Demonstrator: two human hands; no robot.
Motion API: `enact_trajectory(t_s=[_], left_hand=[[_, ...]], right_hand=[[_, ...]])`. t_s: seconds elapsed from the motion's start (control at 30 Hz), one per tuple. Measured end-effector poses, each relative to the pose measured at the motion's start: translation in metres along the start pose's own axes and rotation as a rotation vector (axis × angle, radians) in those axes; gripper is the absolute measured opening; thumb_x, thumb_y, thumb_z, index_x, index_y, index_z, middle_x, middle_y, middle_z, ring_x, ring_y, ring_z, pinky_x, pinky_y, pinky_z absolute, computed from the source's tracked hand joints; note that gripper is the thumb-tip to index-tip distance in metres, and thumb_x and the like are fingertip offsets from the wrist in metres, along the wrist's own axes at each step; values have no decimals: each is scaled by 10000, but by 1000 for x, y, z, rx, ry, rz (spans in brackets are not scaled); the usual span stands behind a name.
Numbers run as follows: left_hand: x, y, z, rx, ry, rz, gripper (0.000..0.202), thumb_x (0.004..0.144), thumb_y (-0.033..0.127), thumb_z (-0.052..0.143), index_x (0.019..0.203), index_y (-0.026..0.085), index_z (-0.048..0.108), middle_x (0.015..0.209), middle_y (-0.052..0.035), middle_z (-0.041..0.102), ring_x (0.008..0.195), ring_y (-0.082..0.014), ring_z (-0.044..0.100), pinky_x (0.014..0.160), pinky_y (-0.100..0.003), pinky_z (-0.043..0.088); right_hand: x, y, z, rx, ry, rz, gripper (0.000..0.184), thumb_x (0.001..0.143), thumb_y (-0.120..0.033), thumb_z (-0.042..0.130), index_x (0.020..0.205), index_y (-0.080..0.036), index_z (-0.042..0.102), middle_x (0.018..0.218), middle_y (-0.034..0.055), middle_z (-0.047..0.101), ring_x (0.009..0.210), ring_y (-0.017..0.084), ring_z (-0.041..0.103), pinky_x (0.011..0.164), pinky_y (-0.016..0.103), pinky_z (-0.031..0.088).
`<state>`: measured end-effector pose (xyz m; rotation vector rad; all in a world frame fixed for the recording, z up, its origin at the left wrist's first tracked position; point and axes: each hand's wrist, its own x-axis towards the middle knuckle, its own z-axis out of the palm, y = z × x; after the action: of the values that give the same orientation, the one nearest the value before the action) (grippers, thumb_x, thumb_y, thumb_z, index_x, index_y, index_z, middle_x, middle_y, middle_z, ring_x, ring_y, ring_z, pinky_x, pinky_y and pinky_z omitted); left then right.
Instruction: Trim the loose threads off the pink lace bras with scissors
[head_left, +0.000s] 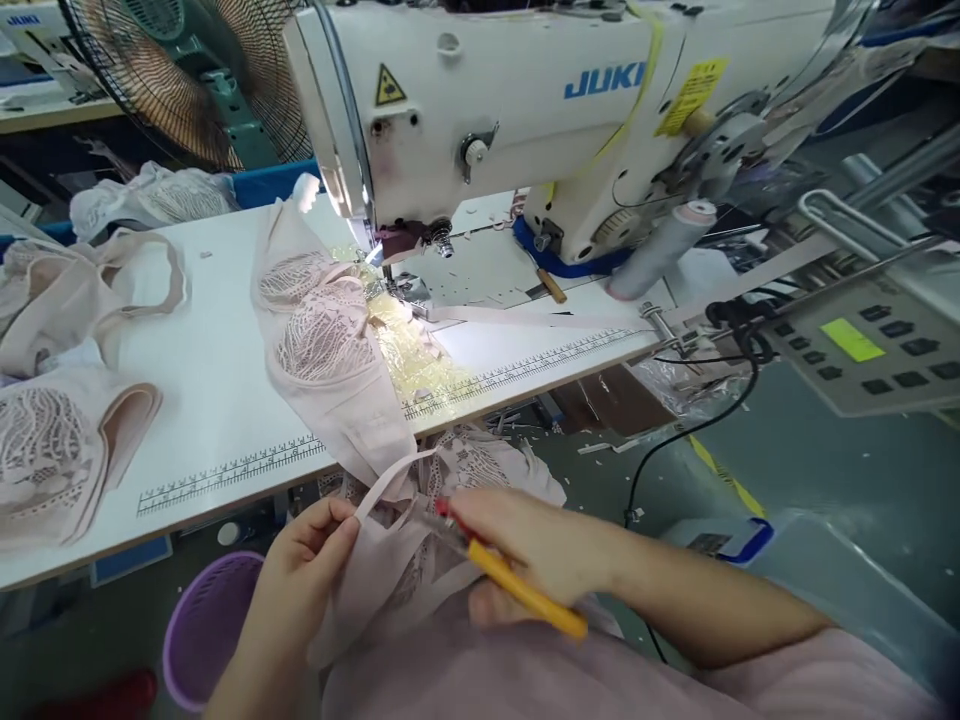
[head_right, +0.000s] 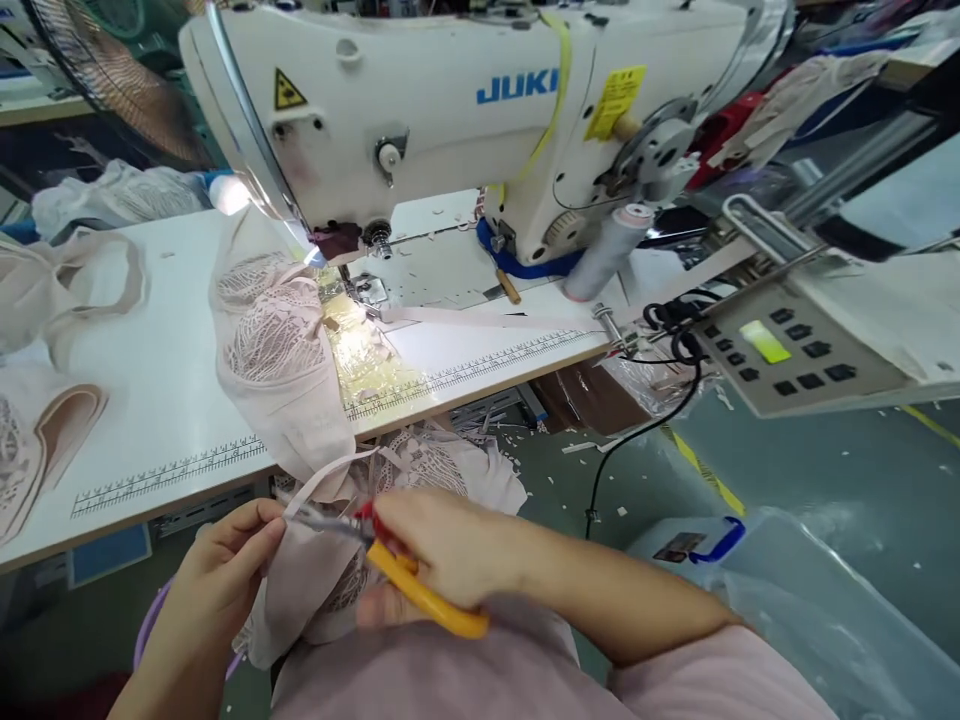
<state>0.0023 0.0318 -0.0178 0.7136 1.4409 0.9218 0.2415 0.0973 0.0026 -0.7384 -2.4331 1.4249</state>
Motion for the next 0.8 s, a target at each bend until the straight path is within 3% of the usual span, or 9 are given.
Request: enact_trajectory(t_s=[0.07,0.17,0.37,0.57,0.8], left_hand=[[-1,-2,0,-4,-1,-5,338,681,497,711,666,181,590,545,41,513,480,-76,392,462,-173,304],[-1,-5,0,24,1,-6,327,692,494,696,676,181,602,547,34,526,483,-85,408,458,-177,312],[-5,1,9,50,52,26,317,631,457,724,599,172,589,529,35,516,495,-91,404,464,-178,327],[-6,4,13,44,59,37,284,613,399,732,570,169,573,518,37,495,485,-87,393,456,-177,323],[-9,4,14,67,74,53,287,635,419,716,575,172,583,514,37,495,465,-86,392,435,-174,317]], right_hand=[[-5,5,12,-82,-197,125,482,717,-628,570,675,-197,359,654,-14,439,538,107,360,499,237,299],[-3,10,26,-188,-270,255,466,750,-642,517,705,-188,425,660,10,491,543,126,415,492,238,287],[10,4,34,-248,-254,290,386,789,-558,502,742,-175,513,688,35,578,592,166,534,494,243,289],[13,-8,32,-232,-220,310,399,776,-563,527,740,-165,536,670,38,589,577,169,541,490,248,293],[10,-5,40,15,-120,402,372,763,-504,597,646,-166,493,645,18,580,582,135,515,528,227,350]])
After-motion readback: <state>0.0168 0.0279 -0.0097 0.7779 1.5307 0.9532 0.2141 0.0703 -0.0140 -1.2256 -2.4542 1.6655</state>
